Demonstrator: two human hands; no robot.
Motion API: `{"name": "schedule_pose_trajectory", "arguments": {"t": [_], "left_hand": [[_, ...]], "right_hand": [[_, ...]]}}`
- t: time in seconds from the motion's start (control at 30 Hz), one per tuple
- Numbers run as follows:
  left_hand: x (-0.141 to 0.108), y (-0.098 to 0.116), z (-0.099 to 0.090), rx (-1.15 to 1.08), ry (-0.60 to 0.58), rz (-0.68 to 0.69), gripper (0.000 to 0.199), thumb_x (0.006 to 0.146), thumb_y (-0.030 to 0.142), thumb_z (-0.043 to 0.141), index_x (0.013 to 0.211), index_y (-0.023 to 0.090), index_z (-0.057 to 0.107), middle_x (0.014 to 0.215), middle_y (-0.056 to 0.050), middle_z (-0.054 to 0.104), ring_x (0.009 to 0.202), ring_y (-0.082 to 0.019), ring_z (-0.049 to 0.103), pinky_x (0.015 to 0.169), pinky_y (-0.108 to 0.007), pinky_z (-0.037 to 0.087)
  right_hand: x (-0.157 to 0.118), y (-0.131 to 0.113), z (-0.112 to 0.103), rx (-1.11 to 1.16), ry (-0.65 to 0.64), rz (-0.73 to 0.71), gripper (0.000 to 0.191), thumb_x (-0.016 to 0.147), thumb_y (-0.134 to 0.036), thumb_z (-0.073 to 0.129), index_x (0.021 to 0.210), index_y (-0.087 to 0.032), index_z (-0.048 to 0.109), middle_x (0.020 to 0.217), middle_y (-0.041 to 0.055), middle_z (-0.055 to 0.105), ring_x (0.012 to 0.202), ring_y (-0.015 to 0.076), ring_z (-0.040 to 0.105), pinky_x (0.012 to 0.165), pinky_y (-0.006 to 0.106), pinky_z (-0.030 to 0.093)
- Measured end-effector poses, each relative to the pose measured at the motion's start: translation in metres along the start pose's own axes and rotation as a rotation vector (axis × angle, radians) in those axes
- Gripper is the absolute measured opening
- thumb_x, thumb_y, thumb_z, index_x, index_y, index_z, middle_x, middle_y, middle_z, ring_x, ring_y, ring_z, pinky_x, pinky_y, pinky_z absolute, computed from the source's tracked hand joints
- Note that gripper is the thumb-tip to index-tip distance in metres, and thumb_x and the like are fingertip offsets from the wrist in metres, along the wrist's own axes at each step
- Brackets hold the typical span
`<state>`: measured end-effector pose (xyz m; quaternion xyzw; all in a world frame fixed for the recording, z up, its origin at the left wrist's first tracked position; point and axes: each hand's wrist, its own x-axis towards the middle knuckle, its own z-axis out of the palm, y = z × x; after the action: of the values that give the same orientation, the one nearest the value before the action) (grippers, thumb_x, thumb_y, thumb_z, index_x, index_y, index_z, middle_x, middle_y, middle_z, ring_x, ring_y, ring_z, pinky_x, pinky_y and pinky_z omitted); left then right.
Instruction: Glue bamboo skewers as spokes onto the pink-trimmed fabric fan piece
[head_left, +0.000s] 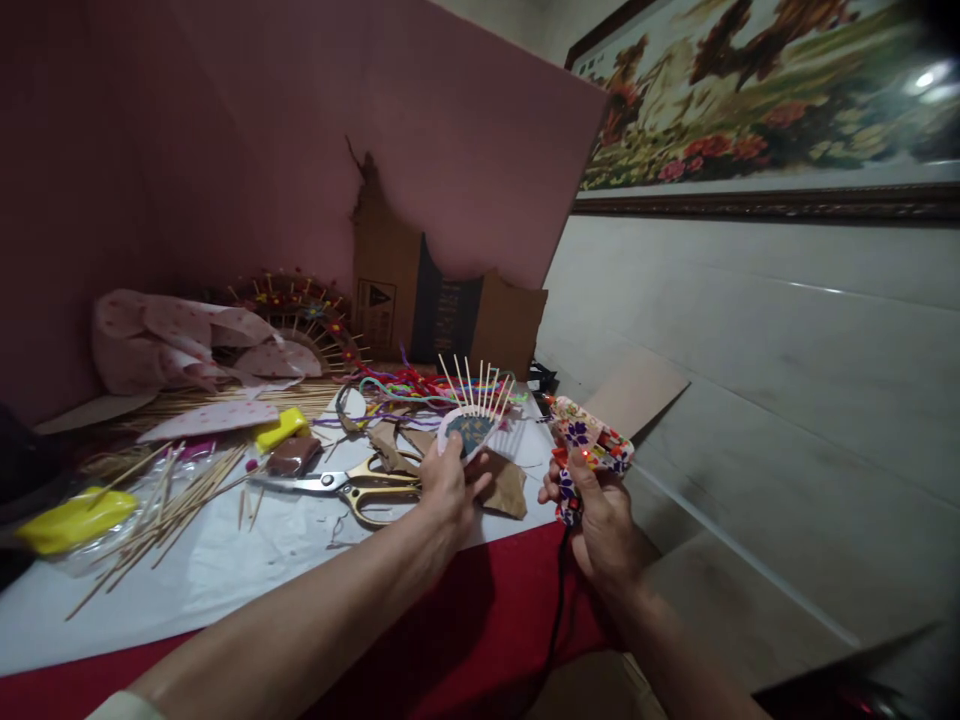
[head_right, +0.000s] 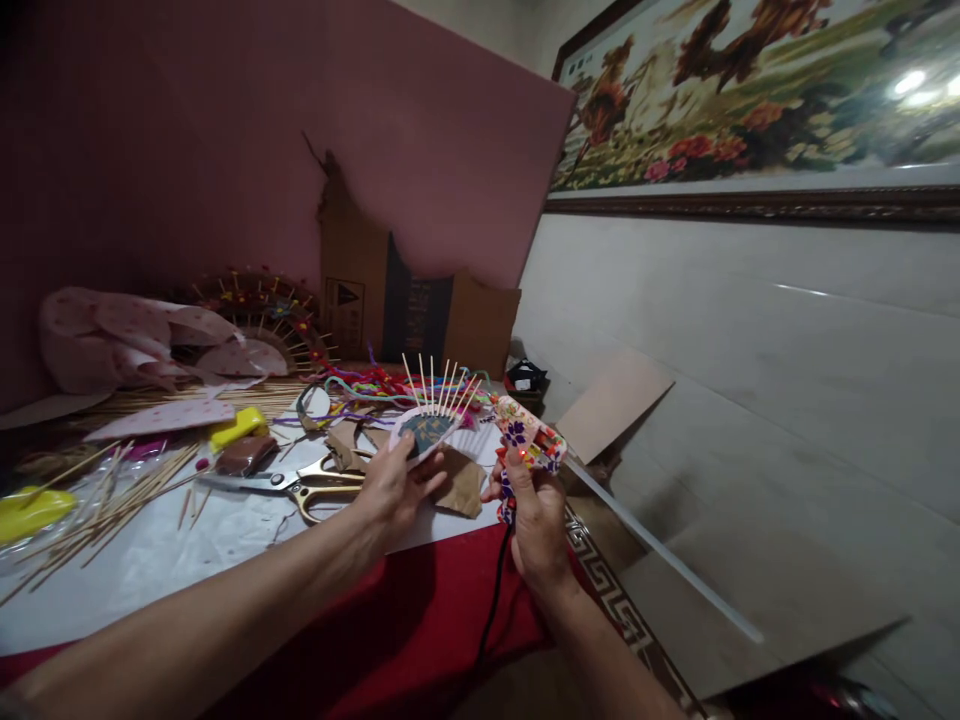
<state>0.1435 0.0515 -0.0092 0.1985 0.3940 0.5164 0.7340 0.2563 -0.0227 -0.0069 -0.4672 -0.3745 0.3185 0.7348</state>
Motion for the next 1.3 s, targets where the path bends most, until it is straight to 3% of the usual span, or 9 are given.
{"name": "schedule_pose_trajectory", "arguments": {"t": [0.13, 0.37, 0.47, 0.57, 0.63, 0.77, 1.03, 1.17, 1.3], "left_hand": [[0.011, -0.008, -0.006, 0.004, 0.034, 0.010, 0.009, 0.083, 0.025, 0.050, 0.091, 0.023, 0.051, 0.072, 0.001, 0.058, 0.055, -0.012, 0.059, 0.064, -0.036, 0.050], [0.015, -0.015, -0.009, -0.004, 0.011, 0.035, 0.008, 0.082, 0.025, 0.051, 0.090, 0.023, 0.051, 0.071, 0.001, 0.060, 0.054, -0.012, 0.061, 0.062, -0.033, 0.050], [0.014, -0.013, -0.010, 0.003, -0.020, 0.039, 0.008, 0.083, 0.023, 0.050, 0.091, 0.022, 0.051, 0.071, 0.000, 0.060, 0.055, -0.012, 0.062, 0.061, -0.031, 0.051], [0.011, -0.002, -0.012, 0.018, -0.072, 0.055, 0.007, 0.083, 0.022, 0.050, 0.090, 0.020, 0.051, 0.071, -0.002, 0.062, 0.057, -0.014, 0.063, 0.060, -0.032, 0.053], [0.008, 0.012, -0.016, 0.036, -0.127, 0.078, 0.008, 0.082, 0.021, 0.052, 0.090, 0.019, 0.051, 0.071, -0.004, 0.063, 0.057, -0.015, 0.064, 0.058, -0.032, 0.054], [-0.002, 0.049, -0.041, 0.108, -0.242, 0.140, 0.011, 0.077, 0.020, 0.060, 0.084, 0.015, 0.054, 0.063, -0.006, 0.064, 0.055, -0.016, 0.064, 0.054, -0.026, 0.053], [-0.031, 0.090, -0.108, 0.271, -0.383, 0.259, 0.023, 0.076, 0.023, 0.062, 0.094, 0.011, 0.059, 0.075, -0.008, 0.067, 0.059, -0.014, 0.061, 0.055, -0.025, 0.050], [-0.037, 0.092, -0.125, 0.314, -0.366, 0.300, 0.022, 0.075, 0.023, 0.062, 0.093, 0.011, 0.061, 0.064, -0.007, 0.066, 0.055, -0.016, 0.060, 0.053, -0.027, 0.048], [-0.038, 0.091, -0.132, 0.307, -0.357, 0.305, 0.023, 0.075, 0.025, 0.062, 0.094, 0.011, 0.062, 0.059, -0.006, 0.066, 0.053, -0.016, 0.060, 0.053, -0.028, 0.048]], "right_hand": [[0.000, -0.015, -0.008, 0.012, 0.022, -0.022, 0.025, 0.075, -0.042, 0.062, 0.075, -0.018, 0.053, 0.062, -0.0012, 0.055, 0.039, 0.0082, 0.045, 0.036, 0.021, 0.037], [0.005, -0.088, -0.007, 0.072, 0.103, -0.477, 0.013, 0.084, -0.030, 0.051, 0.087, -0.019, 0.057, 0.059, -0.0041, 0.049, 0.036, 0.0056, 0.039, 0.034, 0.019, 0.031], [0.003, -0.109, -0.002, 0.056, 0.121, -0.576, 0.014, 0.084, -0.028, 0.050, 0.086, -0.018, 0.059, 0.058, -0.0039, 0.046, 0.035, 0.0060, 0.037, 0.033, 0.020, 0.030], [-0.002, -0.097, 0.002, -0.050, 0.035, -0.407, 0.014, 0.081, -0.033, 0.057, 0.084, -0.020, 0.060, 0.056, -0.0034, 0.050, 0.034, 0.0070, 0.038, 0.032, 0.021, 0.030], [-0.004, -0.076, 0.004, -0.192, -0.042, -0.224, 0.026, 0.078, -0.040, 0.059, 0.065, -0.017, 0.058, 0.048, -0.0030, 0.049, 0.033, 0.0068, 0.038, 0.032, 0.021, 0.028], [-0.008, -0.035, 0.016, -0.294, -0.215, 0.022, 0.036, 0.075, -0.043, 0.063, 0.053, -0.015, 0.053, 0.044, -0.0026, 0.046, 0.036, 0.0065, 0.038, 0.036, 0.021, 0.026], [-0.021, -0.008, 0.058, -0.116, -0.531, 0.272, 0.023, 0.069, -0.032, 0.069, 0.066, -0.014, 0.055, 0.048, -0.0058, 0.039, 0.041, 0.0048, 0.027, 0.038, 0.020, 0.020], [-0.023, 0.000, 0.074, -0.114, -0.593, 0.280, 0.023, 0.071, -0.033, 0.067, 0.078, -0.014, 0.057, 0.053, -0.0056, 0.039, 0.045, 0.0062, 0.028, 0.041, 0.020, 0.021], [-0.024, 0.002, 0.083, -0.211, -0.733, 0.347, 0.026, 0.076, -0.040, 0.062, 0.072, -0.016, 0.055, 0.052, -0.0043, 0.041, 0.045, 0.0077, 0.032, 0.041, 0.020, 0.024]]}}
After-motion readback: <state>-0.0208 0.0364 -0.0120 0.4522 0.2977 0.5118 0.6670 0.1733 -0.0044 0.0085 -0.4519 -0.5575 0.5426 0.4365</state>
